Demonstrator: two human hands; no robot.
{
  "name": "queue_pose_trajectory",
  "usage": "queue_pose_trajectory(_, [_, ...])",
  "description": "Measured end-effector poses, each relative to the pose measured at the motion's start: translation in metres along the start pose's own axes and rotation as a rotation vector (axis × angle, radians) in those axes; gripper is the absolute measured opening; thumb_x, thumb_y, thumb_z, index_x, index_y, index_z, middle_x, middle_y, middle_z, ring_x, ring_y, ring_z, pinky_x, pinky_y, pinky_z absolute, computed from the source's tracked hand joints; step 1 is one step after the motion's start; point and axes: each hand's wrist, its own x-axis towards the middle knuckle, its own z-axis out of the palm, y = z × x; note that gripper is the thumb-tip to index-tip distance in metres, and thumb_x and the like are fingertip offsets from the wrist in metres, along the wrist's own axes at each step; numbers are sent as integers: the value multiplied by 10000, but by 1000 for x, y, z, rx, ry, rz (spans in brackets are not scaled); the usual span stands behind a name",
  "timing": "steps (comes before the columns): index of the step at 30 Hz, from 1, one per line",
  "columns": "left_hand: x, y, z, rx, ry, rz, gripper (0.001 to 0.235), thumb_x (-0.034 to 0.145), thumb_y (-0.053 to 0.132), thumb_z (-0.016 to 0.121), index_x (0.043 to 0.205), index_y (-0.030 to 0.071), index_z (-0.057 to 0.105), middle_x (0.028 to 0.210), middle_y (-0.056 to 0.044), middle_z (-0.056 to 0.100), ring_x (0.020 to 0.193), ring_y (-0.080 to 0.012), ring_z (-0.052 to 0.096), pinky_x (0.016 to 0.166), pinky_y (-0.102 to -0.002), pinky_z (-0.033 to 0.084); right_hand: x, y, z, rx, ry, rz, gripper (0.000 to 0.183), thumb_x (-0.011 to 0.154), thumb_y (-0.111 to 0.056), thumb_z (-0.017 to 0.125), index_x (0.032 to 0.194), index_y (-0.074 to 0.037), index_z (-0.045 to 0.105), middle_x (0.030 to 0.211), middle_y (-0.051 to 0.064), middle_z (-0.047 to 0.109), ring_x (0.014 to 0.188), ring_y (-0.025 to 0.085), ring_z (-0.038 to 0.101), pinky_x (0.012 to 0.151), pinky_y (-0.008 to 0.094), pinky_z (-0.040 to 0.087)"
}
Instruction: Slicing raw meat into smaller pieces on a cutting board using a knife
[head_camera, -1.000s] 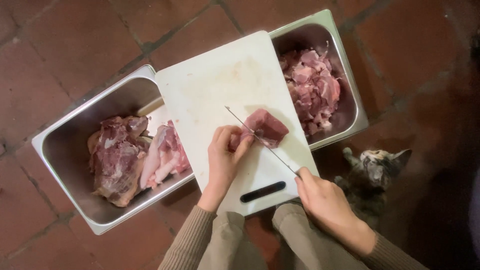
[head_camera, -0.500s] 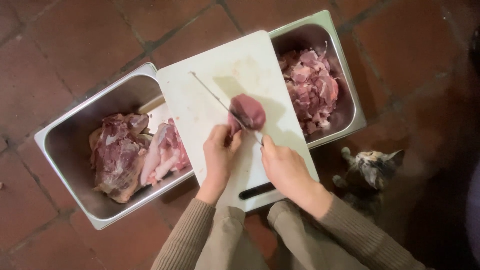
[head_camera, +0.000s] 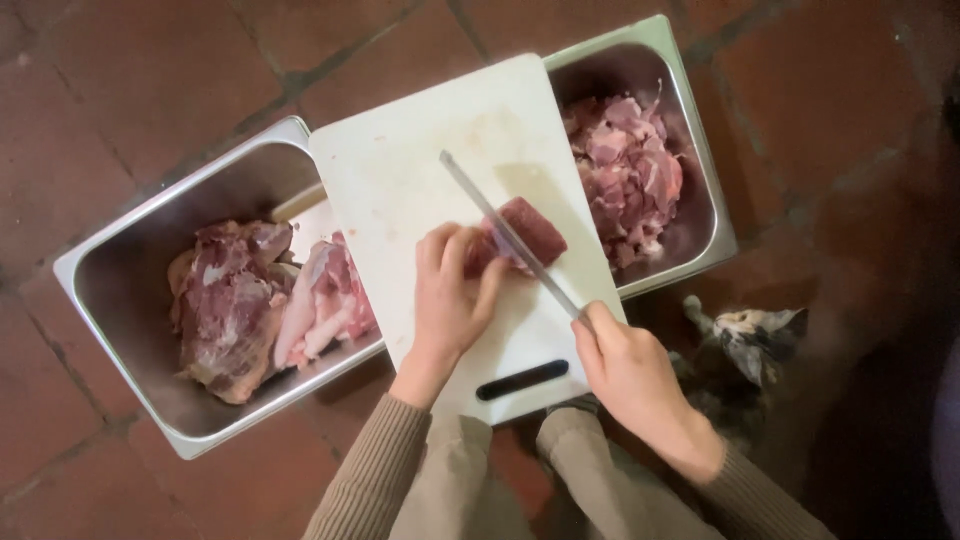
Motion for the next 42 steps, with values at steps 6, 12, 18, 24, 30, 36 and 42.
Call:
queue_pose_trajectory(6, [15, 18, 6, -60, -144, -264, 468, 881, 212, 732, 1293, 73, 560, 1043, -217, 670, 963, -442, 690, 833, -522, 567, -4, 15, -5, 157, 174, 145, 164, 978, -164, 627, 898, -21, 623, 536, 259, 609, 519, 443, 680, 410, 492, 457])
queue_pose_trajectory(12, [40, 28, -16, 40, -345, -257, 397, 938, 476, 653, 999, 84, 665, 840, -25, 666, 681, -141, 575, 595, -284, 469, 9, 52, -51, 608, 425, 517, 133, 1130, -112, 452, 1162, 2, 516, 599, 50, 475, 427, 188, 492, 398, 342, 436])
queue_pose_trajectory(18, [85, 67, 22, 429, -934, -253, 490, 840, 96, 781, 1241, 50, 504, 1127, -168, 628, 1084, -318, 555, 801, -409, 613, -3, 53, -41, 711, 375, 479, 231, 1086, -107, 488, 873, -31, 439, 565, 87, 470, 376, 198, 485, 351, 328, 382])
queue_pose_trajectory(24, [76, 73, -35, -486, -489, -737, 243, 855, 42, 712, 1094, 36, 674, 751, -94, 790, 587, -150, 762, 568, -258, 663, -13, 51, -18, 723, 274, 408, 115, 1045, -111, 517, 983, -21, 554, 547, 64, 518, 386, 167, 495, 359, 295, 404])
queue_pose_trajectory(30, [37, 60, -37, -228, -292, -788, 571, 779, 425, 779, 1152, 131, 463, 1058, -33, 663, 852, -147, 638, 689, -286, 519, -19, 38, 0, 287, 133, 173, 222, 987, -252, 577, 844, -90, 528, 547, 52, 518, 469, 251, 427, 515, 409, 396])
queue_pose_trajectory(36, [10, 51, -37, -351, -332, -559, 445, 967, 256, 600, 1338, 79, 429, 1216, -118, 635, 930, -182, 665, 686, -276, 577, -22, 6, -2, 36, 103, -167, 128, 986, -159, 580, 1045, -69, 649, 625, 2, 615, 429, 157, 554, 370, 330, 448])
queue_pose_trajectory(42, [-11, 33, -21, -351, -301, -408, 614, 878, 427, 693, 1258, 59, 383, 1019, -88, 623, 730, -144, 584, 538, -266, 610, -35, 20, 11, -232, 223, -304, 209, 931, -86, 623, 1138, -68, 649, 628, 1, 586, 412, 176, 542, 331, 351, 444])
